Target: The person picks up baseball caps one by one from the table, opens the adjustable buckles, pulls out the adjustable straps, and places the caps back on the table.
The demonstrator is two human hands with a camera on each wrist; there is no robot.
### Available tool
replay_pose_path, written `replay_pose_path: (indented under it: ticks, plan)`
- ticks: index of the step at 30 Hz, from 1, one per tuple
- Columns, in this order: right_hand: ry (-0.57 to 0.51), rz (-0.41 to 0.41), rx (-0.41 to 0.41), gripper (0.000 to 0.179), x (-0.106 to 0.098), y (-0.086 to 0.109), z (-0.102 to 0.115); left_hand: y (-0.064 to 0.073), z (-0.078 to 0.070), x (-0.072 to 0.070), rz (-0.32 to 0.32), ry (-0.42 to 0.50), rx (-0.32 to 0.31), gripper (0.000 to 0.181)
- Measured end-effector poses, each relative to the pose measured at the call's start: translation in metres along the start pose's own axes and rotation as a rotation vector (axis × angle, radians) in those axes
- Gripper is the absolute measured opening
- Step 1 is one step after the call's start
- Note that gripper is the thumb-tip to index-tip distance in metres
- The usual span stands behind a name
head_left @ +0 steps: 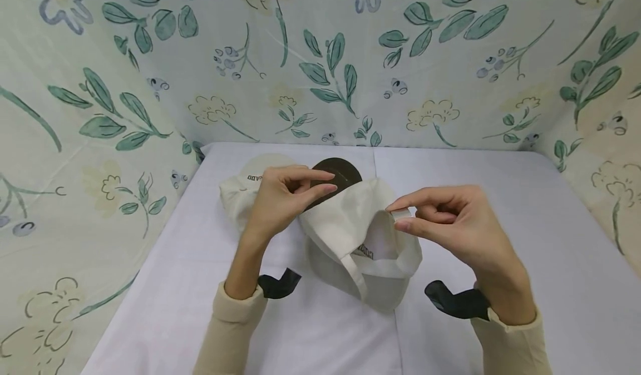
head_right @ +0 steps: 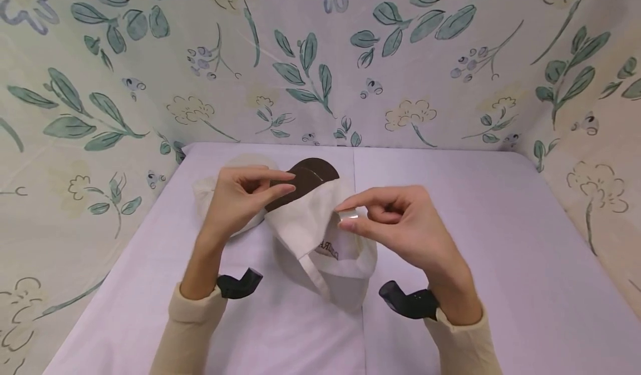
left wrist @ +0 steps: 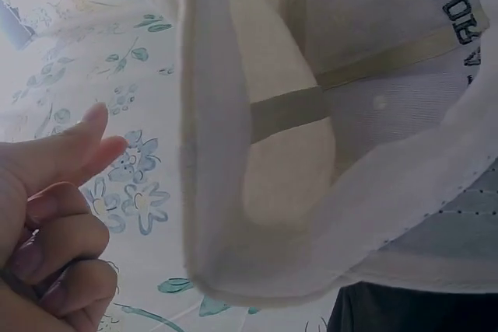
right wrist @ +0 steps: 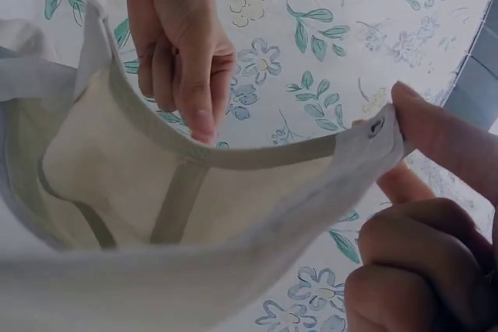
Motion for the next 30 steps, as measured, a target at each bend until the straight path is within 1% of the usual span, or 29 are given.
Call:
replay_pose_path:
  ticks: [2, 5, 7, 9, 13, 15, 17, 22, 25, 27, 30]
  plan:
    - [-0.034, 0.073, -0.048, 0.032, 0.004, 0.001, 0.002, -0.001, 0.004, 0.006, 0.024, -0.034, -0.046, 0.018]
    - [-0.099, 0.193, -0.114, 0.041, 0.011, 0.003, 0.004, -0.002, 0.008, 0.014, 0.069, -0.052, -0.078, 0.022]
    - [-0.136, 0.271, -0.150, 0.046, 0.015, 0.004, 0.005, -0.002, 0.009, 0.018, 0.090, -0.051, -0.079, 0.024]
    - [-0.172, 0.347, -0.181, 0.050, 0.019, 0.006, 0.006, -0.002, 0.009, 0.019, 0.106, -0.037, -0.066, 0.026]
    - [-0.226, 0.488, -0.226, 0.053, 0.026, 0.008, 0.007, -0.002, 0.010, 0.018, 0.148, 0.017, -0.049, 0.029]
    - [-0.243, 0.536, -0.228, 0.052, 0.029, 0.009, 0.008, -0.002, 0.011, 0.016, 0.176, 0.043, -0.051, 0.031]
    - [-0.251, 0.584, -0.229, 0.050, 0.032, 0.011, 0.009, -0.001, 0.013, 0.015, 0.200, 0.060, -0.067, 0.033]
    - [-0.256, 0.709, -0.260, 0.040, 0.041, 0.017, 0.013, 0.001, 0.023, 0.013, 0.238, 0.051, -0.137, 0.032]
    - [-0.248, 0.748, -0.288, 0.035, 0.045, 0.018, 0.016, 0.002, 0.027, 0.014, 0.271, 0.041, -0.157, 0.028]
    - [-0.241, 0.764, -0.299, 0.034, 0.047, 0.019, 0.017, 0.002, 0.028, 0.017, 0.296, 0.045, -0.156, 0.025]
    - [-0.224, 0.787, -0.313, 0.032, 0.050, 0.021, 0.019, 0.002, 0.028, 0.019, 0.315, 0.052, -0.151, 0.023]
Point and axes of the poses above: each hand's wrist, its own y-axis away from the middle knuckle, its own x-axis out of the palm, z = x × y, the point moved 8 cm from there along -y, towards the middle knuckle, and after that the axes turned 13 degrees about -y, right-handed, at the moved point
